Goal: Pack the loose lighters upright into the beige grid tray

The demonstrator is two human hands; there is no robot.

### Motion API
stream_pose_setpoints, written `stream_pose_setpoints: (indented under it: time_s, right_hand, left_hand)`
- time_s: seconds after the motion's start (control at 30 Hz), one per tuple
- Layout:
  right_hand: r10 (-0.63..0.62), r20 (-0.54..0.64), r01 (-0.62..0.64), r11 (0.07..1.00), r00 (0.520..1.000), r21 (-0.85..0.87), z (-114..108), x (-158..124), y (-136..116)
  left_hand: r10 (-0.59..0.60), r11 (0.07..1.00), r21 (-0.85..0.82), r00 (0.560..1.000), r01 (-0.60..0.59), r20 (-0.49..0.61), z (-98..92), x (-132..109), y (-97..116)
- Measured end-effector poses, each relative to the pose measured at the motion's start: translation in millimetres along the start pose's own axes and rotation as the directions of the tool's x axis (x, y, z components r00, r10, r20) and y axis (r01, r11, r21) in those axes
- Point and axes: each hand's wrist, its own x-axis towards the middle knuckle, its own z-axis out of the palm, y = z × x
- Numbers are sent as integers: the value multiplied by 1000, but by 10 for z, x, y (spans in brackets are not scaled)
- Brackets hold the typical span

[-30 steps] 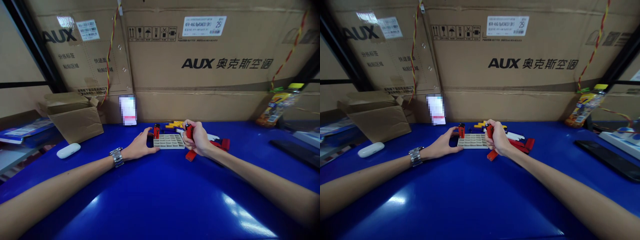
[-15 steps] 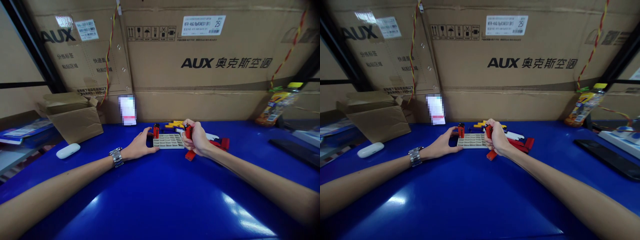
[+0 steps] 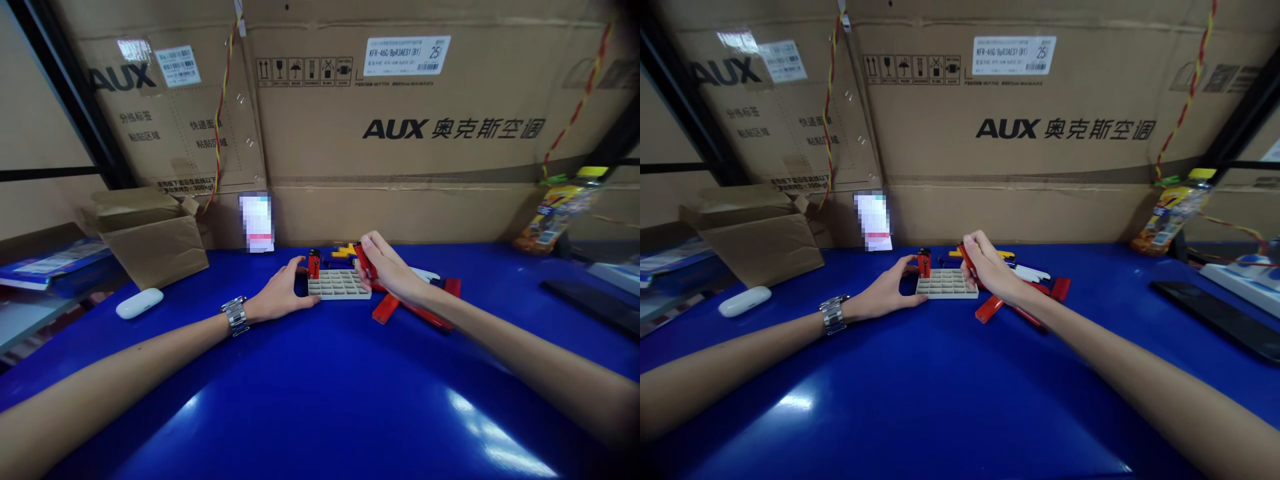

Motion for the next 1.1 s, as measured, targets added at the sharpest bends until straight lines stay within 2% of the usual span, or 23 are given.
stream_pose_setpoints:
  time_s: [0.1, 0.17, 0.27, 0.33, 0.5, 0.63, 0.77, 0.87, 1.1]
  right_hand:
    - [-134, 127, 158, 967, 983, -202, -18, 27, -43]
    - [-207, 203, 270, 894, 957, -358, -2, 71, -68]
    - [-296, 242, 381, 773, 924, -507, 69, 170, -63]
    - [-318, 226, 390, 760, 921, -520, 132, 241, -25]
    - [-287, 119, 310, 855, 951, -416, 273, 355, 99]
    - [-286, 115, 308, 860, 951, -406, 309, 370, 131]
    - [-313, 139, 336, 768, 940, -545, 257, 384, 74]
    - [-320, 219, 384, 676, 922, -629, 221, 401, 9]
    - [-293, 315, 428, 525, 903, -736, 224, 367, 28]
  left_hand:
    - [-29, 999, 17, 1000, 29, -6, 2, 5, 3]
    - [-40, 999, 28, 999, 40, -3, 4, 9, 2]
    - [-49, 998, 37, 999, 49, 6, 4, 11, 12]
    - [-62, 997, 42, 998, 62, 8, 3, 11, 23]
    - [-54, 996, 67, 999, 54, -2, 0, 10, 24]
    - [-46, 995, 87, 999, 47, -9, 3, 12, 4]
    - [-48, 997, 56, 999, 47, 5, 12, 17, -24]
    - [-33, 998, 47, 999, 33, 0, 18, 17, -45]
    - [-37, 997, 64, 999, 37, -9, 10, 12, -20]
